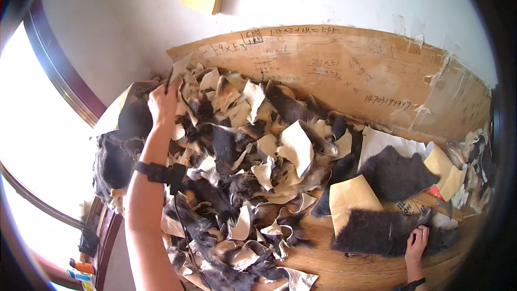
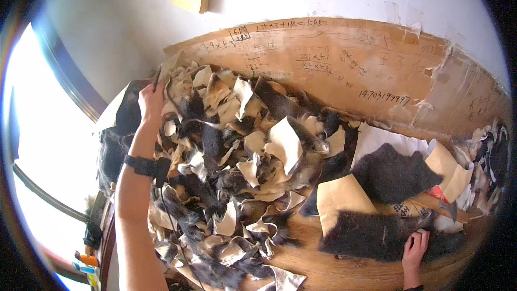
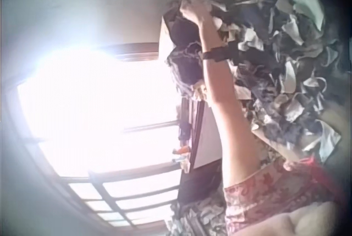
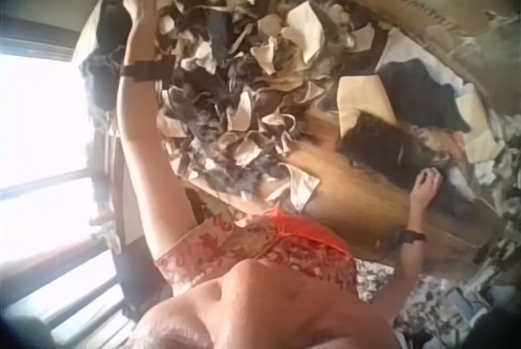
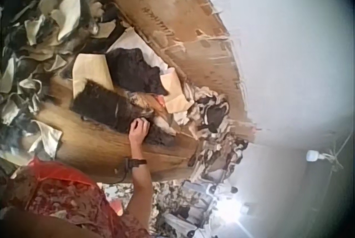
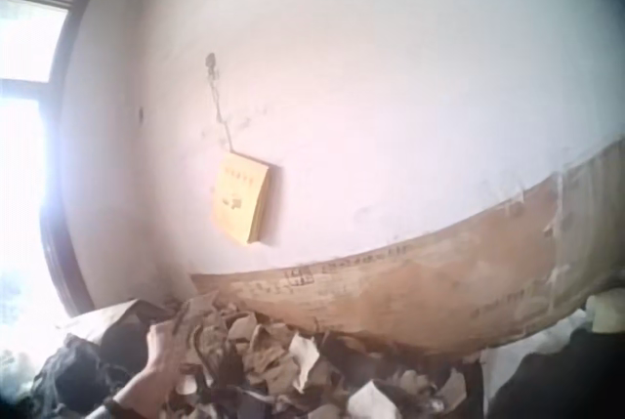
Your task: Cutting and organizing leather and fur pieces according to patterns in a workshop.
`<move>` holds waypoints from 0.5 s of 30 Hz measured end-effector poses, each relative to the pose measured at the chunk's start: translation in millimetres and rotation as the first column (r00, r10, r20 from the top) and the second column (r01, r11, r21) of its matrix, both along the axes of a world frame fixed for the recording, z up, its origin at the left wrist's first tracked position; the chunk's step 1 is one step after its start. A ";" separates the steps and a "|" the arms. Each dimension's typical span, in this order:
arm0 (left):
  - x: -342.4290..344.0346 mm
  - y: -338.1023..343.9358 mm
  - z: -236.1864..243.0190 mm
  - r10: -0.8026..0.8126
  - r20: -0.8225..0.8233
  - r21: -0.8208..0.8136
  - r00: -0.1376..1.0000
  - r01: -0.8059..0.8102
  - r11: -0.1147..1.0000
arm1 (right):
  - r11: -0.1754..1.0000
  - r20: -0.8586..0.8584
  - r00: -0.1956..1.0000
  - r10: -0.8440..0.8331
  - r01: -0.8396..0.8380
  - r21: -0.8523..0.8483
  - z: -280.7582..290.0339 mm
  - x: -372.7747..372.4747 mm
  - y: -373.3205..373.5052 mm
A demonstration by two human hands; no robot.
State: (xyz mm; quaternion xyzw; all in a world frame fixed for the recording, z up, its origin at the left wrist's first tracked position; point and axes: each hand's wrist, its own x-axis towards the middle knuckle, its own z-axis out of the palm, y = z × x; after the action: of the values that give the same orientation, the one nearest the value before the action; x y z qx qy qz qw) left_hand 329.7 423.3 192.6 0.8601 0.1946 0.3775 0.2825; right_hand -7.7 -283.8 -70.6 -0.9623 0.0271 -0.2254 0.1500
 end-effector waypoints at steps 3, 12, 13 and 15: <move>7.9 21.2 -20.2 -0.007 0.133 -0.047 0.991 0.013 0.999 | 1.000 0.008 1.000 0.001 0.000 -0.010 -1.2 1.7 -0.3; -8.6 -7.8 -110.6 -0.494 -0.417 0.402 0.763 0.643 0.652 | 1.000 0.017 1.000 0.015 -0.015 -0.016 -8.5 9.0 -0.2; -4.5 -16.6 -99.1 -0.542 -0.377 0.281 0.751 0.650 0.706 | 1.000 0.019 1.000 0.011 -0.011 -0.010 -7.8 5.8 0.7; -8.7 -40.0 -67.5 -0.561 -0.202 -0.055 0.803 0.562 0.825 | 1.000 0.013 1.000 -0.005 0.005 -0.002 -3.6 -0.8 1.3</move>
State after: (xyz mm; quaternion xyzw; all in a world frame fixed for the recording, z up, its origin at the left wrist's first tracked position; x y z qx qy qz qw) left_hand 321.0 383.3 125.1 0.9150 -0.0413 0.1851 0.3562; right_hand -8.6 -282.4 -74.2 -0.9609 0.0283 -0.2322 0.1484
